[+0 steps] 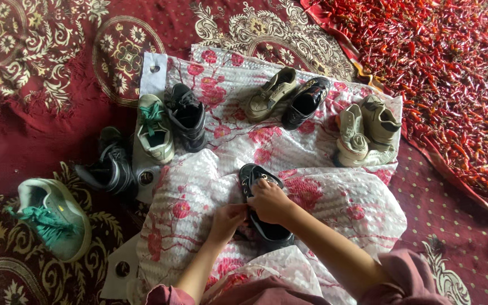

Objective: The person removes the laces from a black shoe and then re-laces it by threading the laces through the eyelets and tying them. The person works on one shoe at a time while sitting on the floor.

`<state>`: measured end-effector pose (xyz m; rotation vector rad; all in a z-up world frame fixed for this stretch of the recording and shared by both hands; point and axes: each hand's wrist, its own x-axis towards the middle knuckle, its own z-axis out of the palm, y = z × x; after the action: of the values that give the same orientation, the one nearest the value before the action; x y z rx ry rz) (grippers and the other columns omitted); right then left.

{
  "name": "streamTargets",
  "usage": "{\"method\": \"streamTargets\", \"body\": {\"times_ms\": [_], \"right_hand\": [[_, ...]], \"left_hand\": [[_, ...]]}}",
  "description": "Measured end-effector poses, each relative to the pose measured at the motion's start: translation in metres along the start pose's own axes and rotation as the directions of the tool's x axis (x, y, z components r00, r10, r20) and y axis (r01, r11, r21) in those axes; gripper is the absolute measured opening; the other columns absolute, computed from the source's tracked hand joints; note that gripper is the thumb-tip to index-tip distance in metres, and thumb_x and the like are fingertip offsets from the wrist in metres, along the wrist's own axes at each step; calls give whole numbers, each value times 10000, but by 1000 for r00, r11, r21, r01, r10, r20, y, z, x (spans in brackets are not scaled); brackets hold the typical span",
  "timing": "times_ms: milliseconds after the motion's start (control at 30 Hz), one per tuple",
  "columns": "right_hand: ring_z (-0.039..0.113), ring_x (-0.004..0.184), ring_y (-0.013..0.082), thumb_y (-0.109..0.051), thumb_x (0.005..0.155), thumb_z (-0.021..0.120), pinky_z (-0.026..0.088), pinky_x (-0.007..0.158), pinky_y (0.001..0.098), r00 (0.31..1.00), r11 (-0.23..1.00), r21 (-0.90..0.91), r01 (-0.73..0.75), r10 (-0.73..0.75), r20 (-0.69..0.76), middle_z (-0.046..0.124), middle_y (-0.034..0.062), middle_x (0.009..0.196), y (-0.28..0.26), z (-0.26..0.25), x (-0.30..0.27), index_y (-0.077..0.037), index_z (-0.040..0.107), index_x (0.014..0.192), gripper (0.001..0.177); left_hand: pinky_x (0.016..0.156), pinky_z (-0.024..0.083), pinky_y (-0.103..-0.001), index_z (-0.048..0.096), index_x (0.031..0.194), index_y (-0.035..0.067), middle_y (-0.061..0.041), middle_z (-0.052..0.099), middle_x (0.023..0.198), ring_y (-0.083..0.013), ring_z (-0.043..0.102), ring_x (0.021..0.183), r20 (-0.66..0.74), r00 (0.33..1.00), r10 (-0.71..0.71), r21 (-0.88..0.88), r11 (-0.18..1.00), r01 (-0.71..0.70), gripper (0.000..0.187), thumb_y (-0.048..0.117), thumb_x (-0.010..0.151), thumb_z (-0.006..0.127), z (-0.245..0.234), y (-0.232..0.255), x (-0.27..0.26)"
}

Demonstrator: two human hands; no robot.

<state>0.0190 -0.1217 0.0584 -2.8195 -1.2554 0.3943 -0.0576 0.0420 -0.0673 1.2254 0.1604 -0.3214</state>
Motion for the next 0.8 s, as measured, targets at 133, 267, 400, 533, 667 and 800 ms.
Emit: {"method": "streamTargets", "body": {"times_ms": [133,267,400,533,667,800], "right_hand": [[523,1099,346,-231,830,633,433,945,469,977,996,69,-53,66,-203,612,133,1072,-10,0,-18,-133,724,921,162],[547,1057,314,-164,783,630,451,928,441,914,984,100,-145,172,-368,624,118,1070,-31,-11,-37,-85,683,1083,315],[590,932,289,-149,790,681,460,837,430,896,974,225,-13,111,-430,685,55,1024,-54,-17,-47,-77,716,1035,258],[614,880,304,-126,813,738,508,793,403,877,883,470,10,217,-428,684,53,922,-76,-21,-46,-95,732,951,141],[622,879,312,-26,798,722,513,809,425,871,765,610,208,139,-471,650,87,902,-91,-32,-52,-69,716,983,190],[630,991,353,14,792,719,535,836,431,768,710,600,370,129,-627,664,126,1046,-101,-38,-61,-49,678,1070,288]], "left_hand": [[571,538,-309,724,947,-48,-114,716,750,-159,659,624,-94,995,-20,265,963,44,212,159,928,679,8,5,-4],[590,509,-259,690,876,-15,-37,707,732,-99,652,655,-99,981,167,347,930,-123,148,129,893,659,3,17,-11],[534,402,-241,687,804,-2,-31,601,655,-73,517,621,-31,981,190,307,936,-172,115,96,846,645,-7,37,-26],[491,373,-239,654,758,25,-19,599,660,-70,500,555,-14,1000,22,35,999,-22,259,211,938,631,-4,63,-34],[382,363,-286,578,723,67,-28,554,591,-114,465,411,-59,948,-314,93,943,318,434,405,996,588,-3,86,-30],[483,451,-295,634,851,64,-47,649,690,-137,584,530,269,903,-334,-125,918,377,251,296,944,611,-1,88,-35]]}}
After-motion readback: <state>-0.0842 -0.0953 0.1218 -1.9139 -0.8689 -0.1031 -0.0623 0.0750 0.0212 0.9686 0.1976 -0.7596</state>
